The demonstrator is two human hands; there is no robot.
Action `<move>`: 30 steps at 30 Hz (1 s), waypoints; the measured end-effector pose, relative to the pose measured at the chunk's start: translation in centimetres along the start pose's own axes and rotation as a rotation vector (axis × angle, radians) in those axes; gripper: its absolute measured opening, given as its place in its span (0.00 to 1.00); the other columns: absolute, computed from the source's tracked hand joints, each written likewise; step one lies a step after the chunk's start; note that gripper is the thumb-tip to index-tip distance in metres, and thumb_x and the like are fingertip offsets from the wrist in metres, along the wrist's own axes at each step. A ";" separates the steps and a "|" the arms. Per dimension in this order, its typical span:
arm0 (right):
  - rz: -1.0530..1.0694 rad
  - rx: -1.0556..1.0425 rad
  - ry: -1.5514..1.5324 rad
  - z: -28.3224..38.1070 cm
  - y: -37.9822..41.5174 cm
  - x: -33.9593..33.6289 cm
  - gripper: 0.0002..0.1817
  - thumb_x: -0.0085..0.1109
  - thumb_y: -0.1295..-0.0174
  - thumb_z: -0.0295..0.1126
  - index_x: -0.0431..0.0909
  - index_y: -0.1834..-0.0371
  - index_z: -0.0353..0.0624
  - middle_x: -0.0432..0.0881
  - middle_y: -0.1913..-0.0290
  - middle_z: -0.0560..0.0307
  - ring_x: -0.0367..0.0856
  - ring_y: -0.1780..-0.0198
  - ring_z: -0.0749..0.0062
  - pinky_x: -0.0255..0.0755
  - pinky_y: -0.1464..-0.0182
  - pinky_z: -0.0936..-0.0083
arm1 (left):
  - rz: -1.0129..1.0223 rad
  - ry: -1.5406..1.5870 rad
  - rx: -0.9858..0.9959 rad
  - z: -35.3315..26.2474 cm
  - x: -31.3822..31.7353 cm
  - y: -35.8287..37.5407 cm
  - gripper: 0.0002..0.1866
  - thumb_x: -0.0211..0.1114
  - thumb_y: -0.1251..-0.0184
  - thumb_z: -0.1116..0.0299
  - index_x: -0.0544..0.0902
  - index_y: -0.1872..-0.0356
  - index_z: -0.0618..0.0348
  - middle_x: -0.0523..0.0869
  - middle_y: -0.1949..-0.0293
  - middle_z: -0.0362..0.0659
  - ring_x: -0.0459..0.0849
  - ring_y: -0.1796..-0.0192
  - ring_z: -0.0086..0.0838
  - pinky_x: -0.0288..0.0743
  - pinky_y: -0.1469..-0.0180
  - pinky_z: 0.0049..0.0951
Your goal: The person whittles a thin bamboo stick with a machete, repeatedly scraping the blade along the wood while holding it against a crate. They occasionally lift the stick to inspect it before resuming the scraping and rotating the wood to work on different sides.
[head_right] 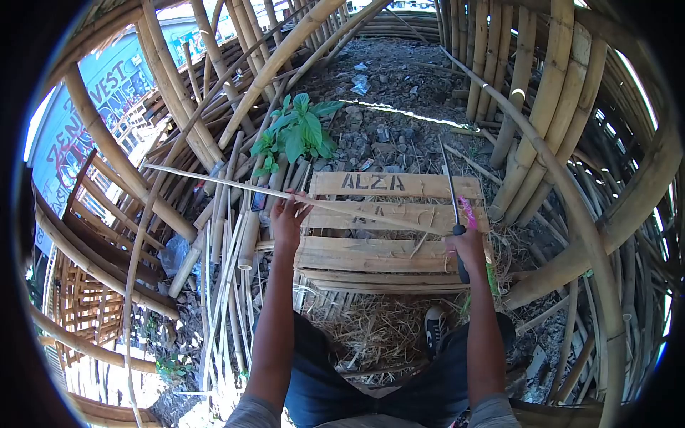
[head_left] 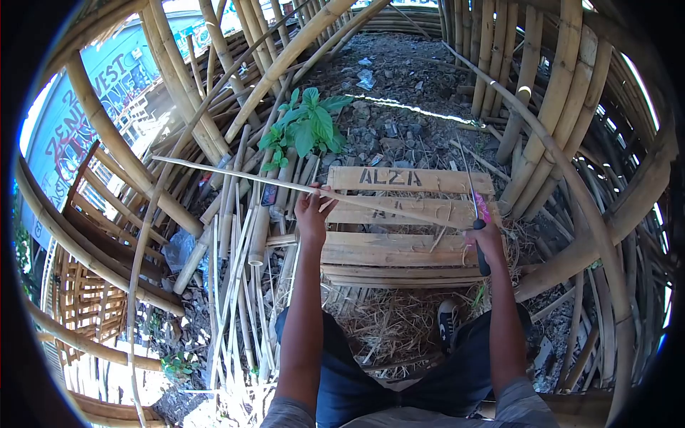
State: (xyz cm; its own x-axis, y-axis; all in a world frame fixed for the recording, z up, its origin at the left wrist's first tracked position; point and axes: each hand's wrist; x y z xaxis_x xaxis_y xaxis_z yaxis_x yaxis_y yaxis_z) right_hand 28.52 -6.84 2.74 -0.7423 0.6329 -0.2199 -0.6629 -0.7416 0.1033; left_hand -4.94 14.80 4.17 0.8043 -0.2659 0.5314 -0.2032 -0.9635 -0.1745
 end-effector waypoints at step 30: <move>0.409 0.188 -0.077 5.2 3.4 0.9 0.12 0.69 0.52 0.26 0.76 0.69 0.33 0.80 0.73 0.53 0.78 0.76 0.74 0.74 0.75 0.75 | -0.245 -0.009 0.356 -7.6 -1.5 1.5 0.14 0.53 0.29 0.67 0.72 0.48 0.61 0.79 0.64 0.39 0.80 0.66 0.19 0.85 0.68 0.28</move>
State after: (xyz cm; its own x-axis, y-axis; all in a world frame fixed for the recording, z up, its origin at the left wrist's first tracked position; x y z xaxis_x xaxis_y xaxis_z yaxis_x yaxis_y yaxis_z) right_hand 25.05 -7.67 7.92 -0.9473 0.3160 -0.0522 -0.3142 -0.8855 0.3422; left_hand -10.65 13.51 9.39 0.8098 -0.0292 0.5860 0.1985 -0.9262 -0.3204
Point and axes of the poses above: each hand's wrist, its own y-axis away from the middle knuckle, its own x-axis out of the palm, z = x × y
